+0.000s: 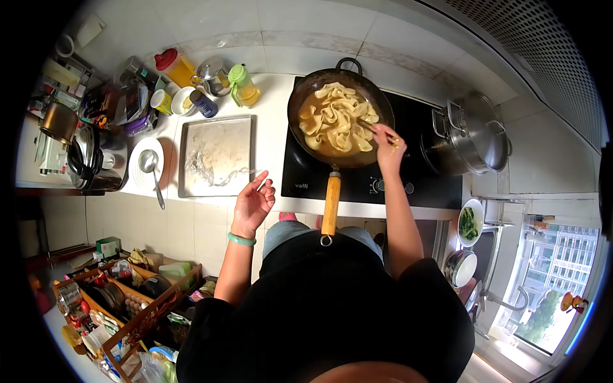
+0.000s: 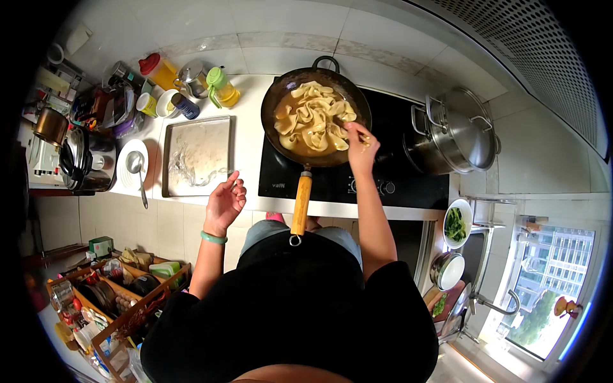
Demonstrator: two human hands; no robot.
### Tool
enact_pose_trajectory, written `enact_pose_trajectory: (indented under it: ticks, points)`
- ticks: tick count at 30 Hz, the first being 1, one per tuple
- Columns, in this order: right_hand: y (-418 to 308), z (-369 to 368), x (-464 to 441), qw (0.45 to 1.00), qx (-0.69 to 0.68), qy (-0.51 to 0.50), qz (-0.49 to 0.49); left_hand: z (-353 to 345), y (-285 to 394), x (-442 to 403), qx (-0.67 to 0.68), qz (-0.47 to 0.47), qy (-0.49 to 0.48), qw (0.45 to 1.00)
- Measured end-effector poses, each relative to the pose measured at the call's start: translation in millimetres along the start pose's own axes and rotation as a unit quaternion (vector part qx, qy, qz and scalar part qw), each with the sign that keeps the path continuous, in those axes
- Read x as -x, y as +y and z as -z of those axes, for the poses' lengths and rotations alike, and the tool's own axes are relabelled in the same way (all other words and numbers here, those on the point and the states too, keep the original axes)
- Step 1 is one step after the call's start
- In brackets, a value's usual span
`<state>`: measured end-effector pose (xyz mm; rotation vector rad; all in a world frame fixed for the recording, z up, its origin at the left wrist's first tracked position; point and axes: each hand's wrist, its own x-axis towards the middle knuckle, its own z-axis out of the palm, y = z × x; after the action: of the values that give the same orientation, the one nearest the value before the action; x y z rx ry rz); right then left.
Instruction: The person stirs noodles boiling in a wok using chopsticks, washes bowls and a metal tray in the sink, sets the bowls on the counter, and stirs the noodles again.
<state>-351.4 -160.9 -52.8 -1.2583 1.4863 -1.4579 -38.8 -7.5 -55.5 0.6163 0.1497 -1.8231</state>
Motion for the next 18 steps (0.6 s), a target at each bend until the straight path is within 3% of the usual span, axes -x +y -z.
enact_pose_trajectory:
  ticks: [4,7,9,14,17,18]
  points:
    - [-25.8,-17.4,16.4,0.99,-0.092,-0.084,-0.065,-4.6,0.7,-1.7,0.004,-0.002,-0.005,1.0]
    - [-37.5,-4.2,10.4,0.992,-0.109,-0.036,-0.048,-6.8,2.3,-1.8,0.007,-0.005,-0.016,1.0]
    - [-41.9,3.4,5.9,1.0,-0.025,0.014,-0.013,-3.8,3.0,-0.6,0.007,-0.009,-0.017,1.0]
    - [-36.5,4.9,16.2,0.985,0.155,-0.047,0.053,4.0,2.2,1.1,0.004,-0.004,-0.015,1.0]
    - [-72.9,8.2,23.6,0.998,0.046,0.006,0.049,6.4,4.1,5.7,0.001,0.005,-0.009,1.0]
    - [-74.1,12.9,21.7,0.997,0.072,0.004,0.038,6.6,4.9,5.2,0.006,0.003,-0.009,1.0]
